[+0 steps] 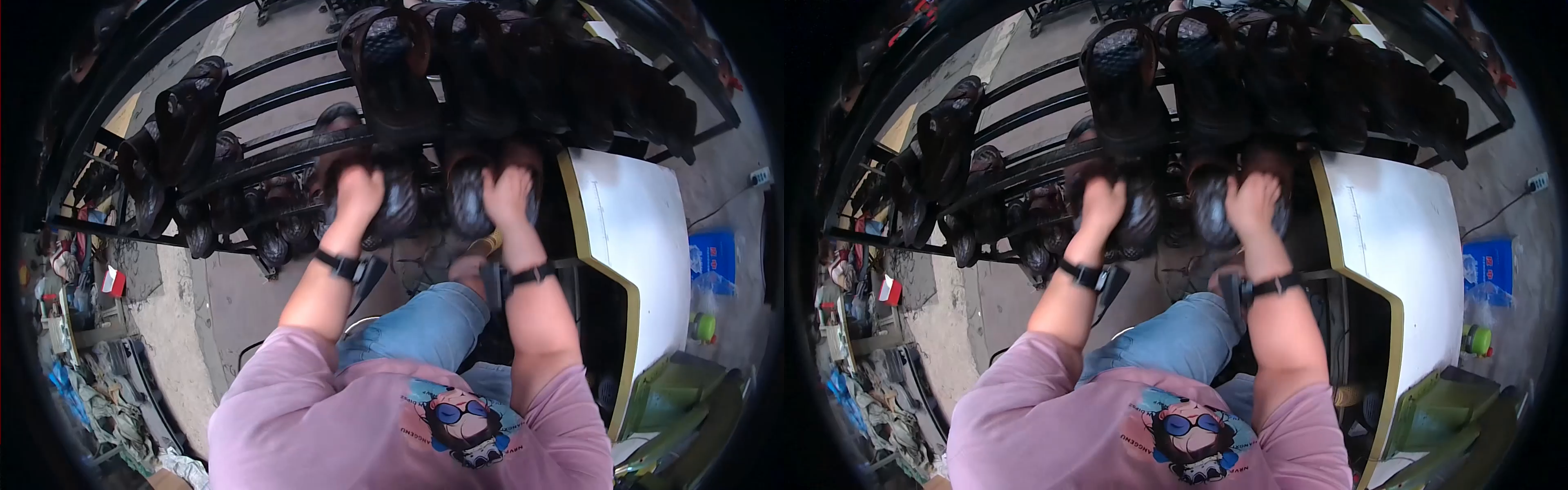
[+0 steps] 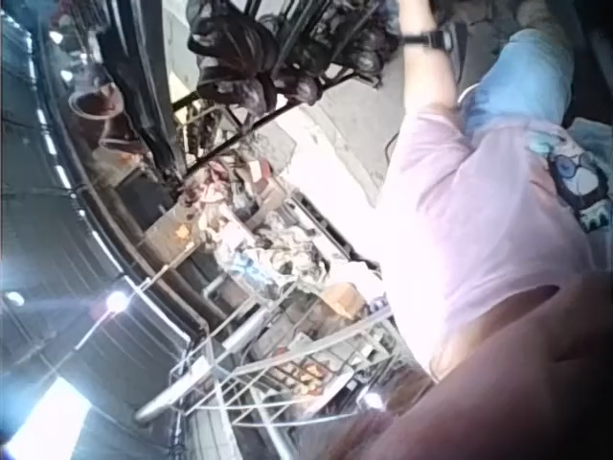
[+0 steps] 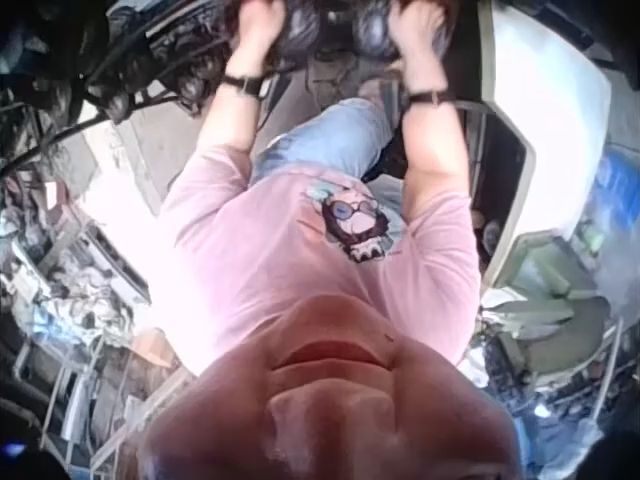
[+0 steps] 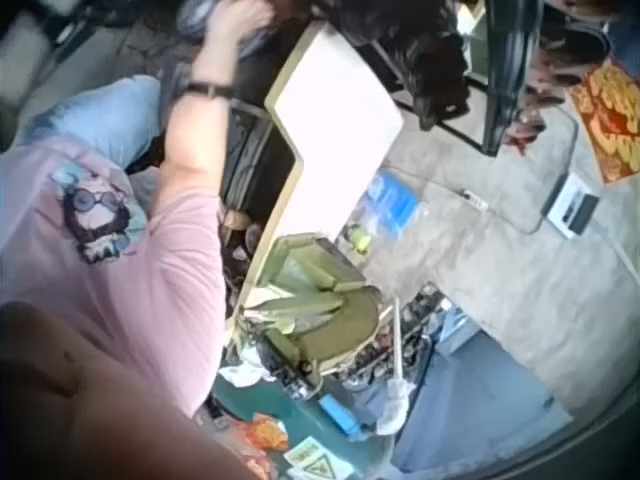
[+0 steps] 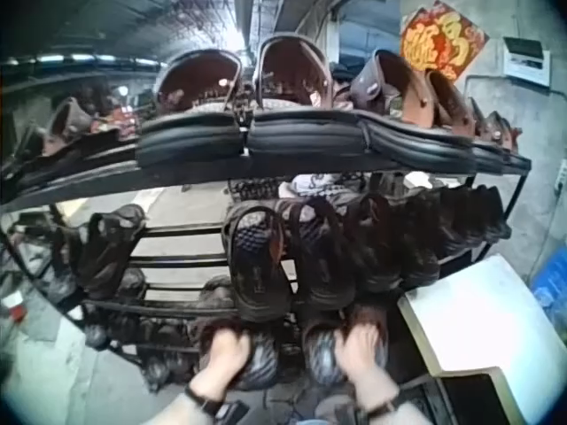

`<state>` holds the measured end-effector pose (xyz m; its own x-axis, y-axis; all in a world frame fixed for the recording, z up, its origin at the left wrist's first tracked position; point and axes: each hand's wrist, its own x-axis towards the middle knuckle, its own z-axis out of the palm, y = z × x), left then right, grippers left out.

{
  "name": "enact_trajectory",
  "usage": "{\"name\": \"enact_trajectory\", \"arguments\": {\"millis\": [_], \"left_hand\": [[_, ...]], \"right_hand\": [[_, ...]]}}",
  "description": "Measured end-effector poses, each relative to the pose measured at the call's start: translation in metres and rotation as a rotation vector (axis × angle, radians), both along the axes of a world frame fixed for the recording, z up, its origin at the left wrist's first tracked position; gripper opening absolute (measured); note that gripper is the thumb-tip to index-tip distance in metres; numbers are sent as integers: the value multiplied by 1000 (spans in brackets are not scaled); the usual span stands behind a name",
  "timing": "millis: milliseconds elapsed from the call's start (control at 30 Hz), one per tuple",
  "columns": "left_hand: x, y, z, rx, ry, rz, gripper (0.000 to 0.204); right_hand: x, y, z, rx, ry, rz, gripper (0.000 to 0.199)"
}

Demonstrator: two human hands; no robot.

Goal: Attaching rubber soles to sandal uppers using a specialized machine and organizing them on a rack.

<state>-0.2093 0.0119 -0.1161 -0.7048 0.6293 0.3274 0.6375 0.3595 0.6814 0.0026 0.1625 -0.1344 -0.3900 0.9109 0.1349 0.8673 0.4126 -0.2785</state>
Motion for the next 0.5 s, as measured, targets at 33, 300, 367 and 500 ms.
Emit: {"name": "enact_trajectory", "arguments": {"millis": [33, 300, 367, 500], "left_hand": [[-2, 22, -10, -355, 39, 60, 38], [16, 142, -70, -308, 181, -135, 55], [25, 140, -48, -235, 72, -212, 54], [80, 64, -31, 273, 231, -425, 47]], "right_hand": [[-9, 23, -6, -13, -53, -51, 61], [-22, 130, -36, -415, -139, -54, 51], [-16, 120, -41, -155, 25, -51, 46], [18, 35, -72, 425, 377, -17, 40]]}}
